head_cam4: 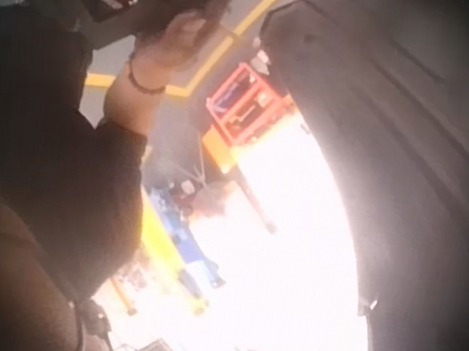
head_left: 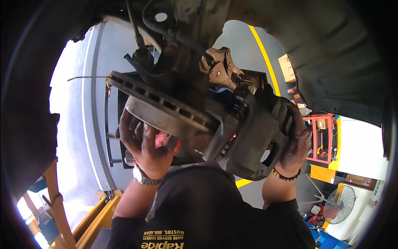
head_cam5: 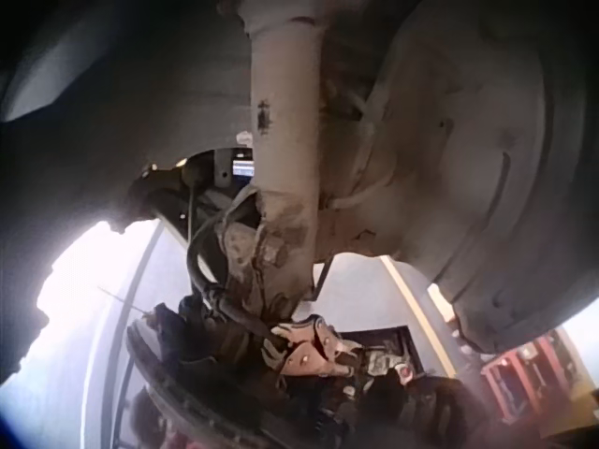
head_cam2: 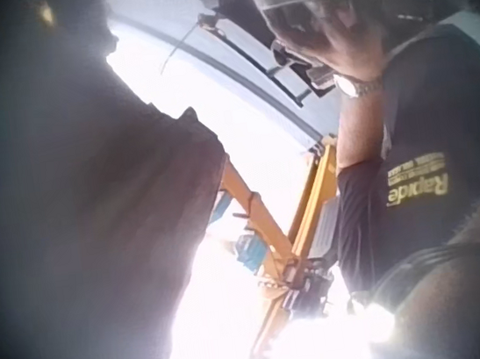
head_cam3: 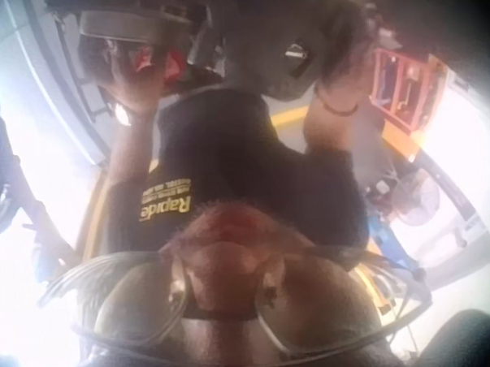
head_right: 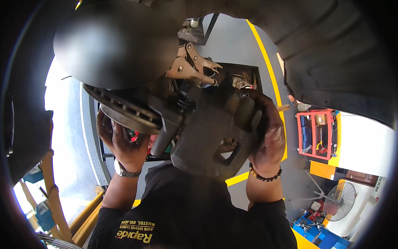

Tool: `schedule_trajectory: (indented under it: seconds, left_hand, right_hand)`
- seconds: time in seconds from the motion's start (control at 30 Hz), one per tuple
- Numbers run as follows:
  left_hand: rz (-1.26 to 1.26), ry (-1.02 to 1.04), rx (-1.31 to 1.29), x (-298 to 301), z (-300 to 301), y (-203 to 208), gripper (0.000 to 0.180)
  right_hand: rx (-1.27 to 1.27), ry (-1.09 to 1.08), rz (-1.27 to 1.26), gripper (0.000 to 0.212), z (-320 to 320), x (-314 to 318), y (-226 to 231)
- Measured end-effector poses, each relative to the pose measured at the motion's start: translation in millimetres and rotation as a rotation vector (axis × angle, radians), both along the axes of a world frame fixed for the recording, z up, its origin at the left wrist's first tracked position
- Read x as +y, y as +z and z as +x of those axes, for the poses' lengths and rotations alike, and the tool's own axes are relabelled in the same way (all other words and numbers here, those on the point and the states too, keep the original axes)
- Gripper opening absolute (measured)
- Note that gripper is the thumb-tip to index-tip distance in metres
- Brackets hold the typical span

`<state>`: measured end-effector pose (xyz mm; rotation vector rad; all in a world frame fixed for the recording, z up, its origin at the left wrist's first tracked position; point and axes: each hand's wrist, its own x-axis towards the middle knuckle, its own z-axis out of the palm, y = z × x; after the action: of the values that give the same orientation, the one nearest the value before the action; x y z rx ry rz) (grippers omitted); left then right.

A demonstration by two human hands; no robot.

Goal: The person removes a bolt from the brake caliper, cleans the caliper with a spray and cloth, and reassembles the brake components. The person handles the caliper, bolts, and cleaning materials throughout the task.

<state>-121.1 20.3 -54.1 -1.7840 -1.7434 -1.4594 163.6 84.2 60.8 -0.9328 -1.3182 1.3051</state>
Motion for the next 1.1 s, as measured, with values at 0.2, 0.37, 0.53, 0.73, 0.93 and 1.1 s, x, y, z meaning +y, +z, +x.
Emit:
schedule_trajectory:
  seconds: [0.2,0.37,0.53,0.73,0.93,1.1]
  left_hand:
    - [-0.001,0.094,0.01,3.4,0.8,-1.2,0.081]
    - [-0.149,0.09,0.041,-3.4,2.4,4.7,0.082]
    - [-0.14,0.044,-0.036,-12.2,-4.4,-12.9,0.079]
    - [0.118,-0.308,-1.17,-28.9,1.1,-50.2,0.063]
    - [0.086,-0.276,-1.235,-38.5,-5.2,-58.2,0.058]
    - [-0.07,-0.138,-0.762,-30.3,-8.5,-51.4,0.061]
  right_hand:
    - [-0.023,-0.14,-0.001,0.097,-10.6,5.3,-6.5]
    - [-0.018,-0.189,-0.053,0.098,-17.9,5.0,-1.4]
    - [-0.118,-0.13,-0.119,0.088,-16.6,2.9,-1.6]
    - [-0.184,-0.152,-0.141,0.088,-18.6,9.0,-22.7]
    - [0.049,-0.196,-0.098,0.097,-37.8,19.2,-70.6]
    - [0.559,0.013,-0.103,0.097,-56.8,31.6,-86.0]
